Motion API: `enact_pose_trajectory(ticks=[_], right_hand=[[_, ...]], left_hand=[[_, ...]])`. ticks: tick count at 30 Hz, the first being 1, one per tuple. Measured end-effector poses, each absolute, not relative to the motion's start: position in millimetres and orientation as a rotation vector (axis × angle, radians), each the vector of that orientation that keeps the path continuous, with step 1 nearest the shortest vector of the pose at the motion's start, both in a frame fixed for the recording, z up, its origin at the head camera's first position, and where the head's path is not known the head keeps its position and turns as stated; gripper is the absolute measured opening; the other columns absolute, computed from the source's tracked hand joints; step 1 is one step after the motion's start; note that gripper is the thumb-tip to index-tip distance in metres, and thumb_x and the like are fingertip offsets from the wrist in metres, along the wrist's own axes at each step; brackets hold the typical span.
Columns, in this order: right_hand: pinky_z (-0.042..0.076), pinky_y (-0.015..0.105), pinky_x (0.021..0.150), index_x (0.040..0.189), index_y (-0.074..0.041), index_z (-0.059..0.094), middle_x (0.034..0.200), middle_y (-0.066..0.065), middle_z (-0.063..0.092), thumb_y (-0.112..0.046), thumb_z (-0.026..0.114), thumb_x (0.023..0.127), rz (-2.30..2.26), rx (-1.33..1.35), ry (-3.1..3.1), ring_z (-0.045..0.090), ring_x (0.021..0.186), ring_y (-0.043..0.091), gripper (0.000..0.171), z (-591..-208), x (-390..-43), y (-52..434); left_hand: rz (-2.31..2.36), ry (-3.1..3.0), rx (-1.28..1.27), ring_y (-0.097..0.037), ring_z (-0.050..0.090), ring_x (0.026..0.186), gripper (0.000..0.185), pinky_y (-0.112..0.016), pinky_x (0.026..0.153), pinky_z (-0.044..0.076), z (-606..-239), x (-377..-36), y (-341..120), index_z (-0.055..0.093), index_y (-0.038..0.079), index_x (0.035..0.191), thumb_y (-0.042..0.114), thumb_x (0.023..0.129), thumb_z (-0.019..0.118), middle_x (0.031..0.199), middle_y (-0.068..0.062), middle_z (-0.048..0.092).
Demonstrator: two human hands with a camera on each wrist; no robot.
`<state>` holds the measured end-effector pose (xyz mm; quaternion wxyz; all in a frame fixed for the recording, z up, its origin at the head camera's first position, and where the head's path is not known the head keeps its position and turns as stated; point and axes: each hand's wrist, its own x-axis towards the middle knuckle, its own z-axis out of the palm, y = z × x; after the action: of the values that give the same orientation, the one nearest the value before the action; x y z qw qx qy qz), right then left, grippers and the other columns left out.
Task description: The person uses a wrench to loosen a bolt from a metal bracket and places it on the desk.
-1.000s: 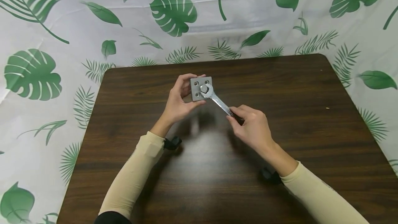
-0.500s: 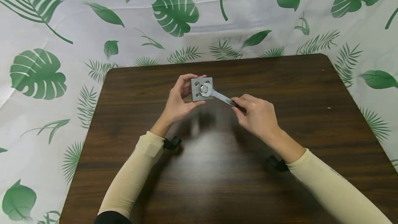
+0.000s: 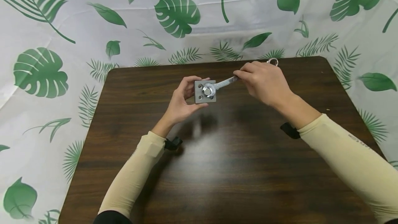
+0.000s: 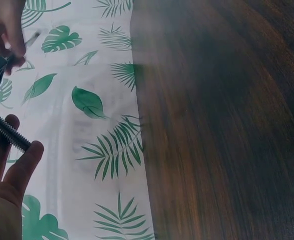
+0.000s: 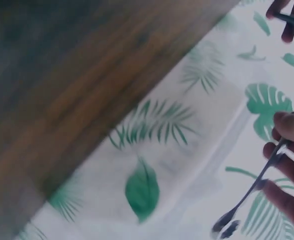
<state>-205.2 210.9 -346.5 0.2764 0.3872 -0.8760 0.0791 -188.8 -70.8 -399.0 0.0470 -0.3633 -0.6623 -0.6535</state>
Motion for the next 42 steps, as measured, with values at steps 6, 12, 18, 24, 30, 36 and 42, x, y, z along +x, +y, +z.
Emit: enact_pose_trajectory(ticks=[6, 12, 18, 24, 30, 36, 42], right_hand=[[0.050, 0.048, 0.085, 0.115, -0.005, 0.072, 0.095, 0.014, 0.066, 0.007, 0.067, 0.084, 0.023, 1.237, -2.247, 0.062, 0.091, 0.034, 0.034, -319.7, -225.8, 206.0], [0.046, 0.048, 0.094, 0.109, -0.002, 0.070, 0.100, 0.016, 0.066, 0.004, 0.065, 0.089, -0.132, 1.409, -2.067, 0.060, 0.097, 0.034, 0.022, -296.4, -241.1, 192.0], [0.039, 0.047, 0.105, 0.108, -0.002, 0.070, 0.104, 0.017, 0.063, 0.005, 0.057, 0.093, -0.319, 1.532, -1.901, 0.057, 0.105, 0.033, 0.021, -280.9, -252.8, 174.1], [0.038, 0.046, 0.106, 0.105, -0.001, 0.069, 0.106, 0.018, 0.062, 0.003, 0.046, 0.099, -0.431, 1.615, -1.738, 0.057, 0.105, 0.033, 0.024, -270.0, -256.2, 159.1], [0.037, 0.044, 0.107, 0.102, -0.002, 0.070, 0.108, 0.016, 0.063, 0.005, 0.048, 0.099, -0.536, 1.654, -1.576, 0.056, 0.110, 0.030, 0.023, -261.8, -250.1, 143.2], [0.040, 0.043, 0.104, 0.104, 0.004, 0.070, 0.110, 0.016, 0.064, -0.003, 0.059, 0.095, -0.528, 1.729, -1.443, 0.055, 0.111, 0.028, 0.016, -251.9, -237.2, 133.7], [0.038, 0.041, 0.108, 0.106, 0.005, 0.069, 0.112, 0.016, 0.063, 0.003, 0.060, 0.093, -0.515, 1.692, -1.333, 0.054, 0.113, 0.026, 0.016, -242.0, -226.5, 137.5]], left_hand=[[-1.994, -2.007, -1.133, -0.031, 0.060, 0.116, 0.070, -0.038, 0.090, 0.051, -400.5, -188.9, -69.8, 0.041, -0.009, 0.127, -0.021, 0.069, 0.078, 0.133, -0.026, 0.056], [-1.962, -2.047, -1.162, -0.027, 0.062, 0.111, 0.070, -0.049, 0.088, 0.052, -402.7, -188.3, -68.3, 0.042, -0.009, 0.128, -0.019, 0.069, 0.079, 0.132, -0.024, 0.058], [-1.902, -2.116, -1.162, -0.028, 0.064, 0.105, 0.071, -0.050, 0.085, 0.053, -404.1, -187.2, -65.9, 0.042, -0.009, 0.128, -0.018, 0.069, 0.080, 0.121, -0.025, 0.063], [-1.869, -2.144, -1.184, -0.030, 0.064, 0.102, 0.071, -0.050, 0.087, 0.052, -402.8, -186.7, -63.5, 0.042, -0.009, 0.129, -0.016, 0.069, 0.081, 0.115, -0.024, 0.065], [-1.882, -2.141, -1.204, -0.030, 0.064, 0.107, 0.072, -0.050, 0.088, 0.052, -405.6, -187.8, -63.8, 0.042, -0.008, 0.129, -0.015, 0.069, 0.081, 0.125, -0.025, 0.062], [-1.880, -2.127, -1.196, -0.030, 0.064, 0.106, 0.073, -0.052, 0.086, 0.052, -405.6, -189.8, -63.2, 0.042, -0.008, 0.130, -0.016, 0.069, 0.081, 0.122, -0.025, 0.063], [-1.878, -2.134, -1.187, -0.031, 0.065, 0.105, 0.072, -0.051, 0.086, 0.052, -405.7, -190.3, -64.5, 0.042, -0.008, 0.129, -0.017, 0.069, 0.080, 0.121, -0.026, 0.063]])
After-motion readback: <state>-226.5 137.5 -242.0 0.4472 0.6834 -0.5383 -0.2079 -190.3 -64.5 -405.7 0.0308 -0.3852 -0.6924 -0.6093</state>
